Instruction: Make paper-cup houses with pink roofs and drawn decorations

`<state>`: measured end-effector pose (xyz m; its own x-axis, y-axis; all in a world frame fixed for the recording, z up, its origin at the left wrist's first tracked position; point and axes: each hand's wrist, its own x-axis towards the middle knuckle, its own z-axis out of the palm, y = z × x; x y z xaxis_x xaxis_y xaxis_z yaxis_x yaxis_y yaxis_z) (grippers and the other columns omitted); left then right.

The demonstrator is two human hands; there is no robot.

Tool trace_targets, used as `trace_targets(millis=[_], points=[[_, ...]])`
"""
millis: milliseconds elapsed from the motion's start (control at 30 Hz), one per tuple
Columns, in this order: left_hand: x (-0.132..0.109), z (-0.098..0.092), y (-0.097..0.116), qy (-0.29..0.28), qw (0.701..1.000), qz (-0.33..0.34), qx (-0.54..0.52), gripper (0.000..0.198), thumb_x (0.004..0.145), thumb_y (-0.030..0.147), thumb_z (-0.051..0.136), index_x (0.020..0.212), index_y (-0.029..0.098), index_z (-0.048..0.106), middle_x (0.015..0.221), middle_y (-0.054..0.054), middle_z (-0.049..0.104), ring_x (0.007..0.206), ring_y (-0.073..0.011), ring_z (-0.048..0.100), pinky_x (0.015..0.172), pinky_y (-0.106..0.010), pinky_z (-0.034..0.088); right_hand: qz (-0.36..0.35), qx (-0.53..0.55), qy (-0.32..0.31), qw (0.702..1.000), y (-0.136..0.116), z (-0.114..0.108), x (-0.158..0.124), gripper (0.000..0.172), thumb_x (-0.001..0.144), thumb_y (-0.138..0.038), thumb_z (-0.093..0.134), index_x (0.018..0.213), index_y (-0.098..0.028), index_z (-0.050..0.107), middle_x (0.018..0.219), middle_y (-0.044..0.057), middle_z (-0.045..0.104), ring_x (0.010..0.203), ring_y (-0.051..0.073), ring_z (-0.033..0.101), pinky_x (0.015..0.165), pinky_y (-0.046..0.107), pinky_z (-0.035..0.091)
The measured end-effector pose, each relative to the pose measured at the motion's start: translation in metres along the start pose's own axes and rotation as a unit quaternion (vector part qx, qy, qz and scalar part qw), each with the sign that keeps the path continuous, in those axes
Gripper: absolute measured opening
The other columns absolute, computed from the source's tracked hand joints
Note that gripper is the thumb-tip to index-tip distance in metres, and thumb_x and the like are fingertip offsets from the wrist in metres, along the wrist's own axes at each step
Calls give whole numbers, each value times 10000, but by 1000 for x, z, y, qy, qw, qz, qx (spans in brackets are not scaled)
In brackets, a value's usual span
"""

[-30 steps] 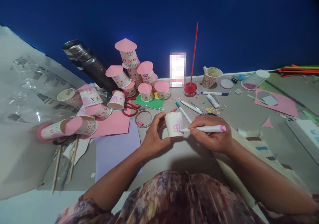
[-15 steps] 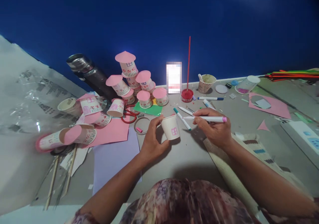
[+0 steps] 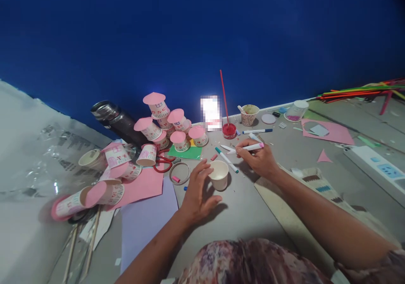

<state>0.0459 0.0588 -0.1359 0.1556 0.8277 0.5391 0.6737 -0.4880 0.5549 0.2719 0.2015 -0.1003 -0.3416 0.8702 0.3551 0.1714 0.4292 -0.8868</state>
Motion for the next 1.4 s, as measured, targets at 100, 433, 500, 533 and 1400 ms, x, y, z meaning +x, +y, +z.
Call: trace_targets(millis=[100, 433, 500, 533, 1400], points=[[16, -20, 6, 74, 989, -125, -20, 367, 1036, 473, 566, 1332, 260, 610, 1333, -130, 643, 1284, -307, 616, 1077, -498, 515, 11, 6, 15, 1000, 7, -1, 3, 215, 907, -354, 648, 798, -186, 725, 654, 10, 711, 569, 143, 611, 573, 267, 477], [109, -7, -30, -139, 951, -273, 34, 127, 843, 210, 722, 770, 206, 619, 790, -6, 653, 751, -188, 571, 710, -309, 398, 11, -7, 15, 1000, 21, 0, 7, 188, 887, -330, 654, 785, -189, 726, 712, 22, 742, 674, 170, 654, 676, 294, 502], [118, 8, -39, -163, 946, -277, 28, 219, 757, 110, 758, 703, 205, 569, 710, 21, 598, 684, -166, 513, 680, -298, 357, 9, -22, 15, 1000, 23, 0, 6, 190, 887, -324, 651, 773, -192, 725, 744, 26, 754, 705, 174, 662, 698, 298, 500], [120, 13, -43, -172, 944, -282, 23, 246, 720, 59, 752, 692, 205, 556, 689, 30, 579, 667, -159, 495, 670, -294, 340, 12, -25, 11, 1000, 24, 0, 6, 191, 891, -322, 650, 774, -193, 727, 756, 26, 757, 710, 172, 664, 698, 296, 499], [112, 0, -28, -68, 719, -466, -511, 444, 647, 393, 997, 867, 101, 746, 711, -26, 713, 561, -94, 659, 481, -169, 498, -170, -3, 14, 985, 2, 10, -7, 127, 945, -207, 691, 985, -194, 811, 939, 88, 852, 825, 206, 811, 780, 307, 634]])
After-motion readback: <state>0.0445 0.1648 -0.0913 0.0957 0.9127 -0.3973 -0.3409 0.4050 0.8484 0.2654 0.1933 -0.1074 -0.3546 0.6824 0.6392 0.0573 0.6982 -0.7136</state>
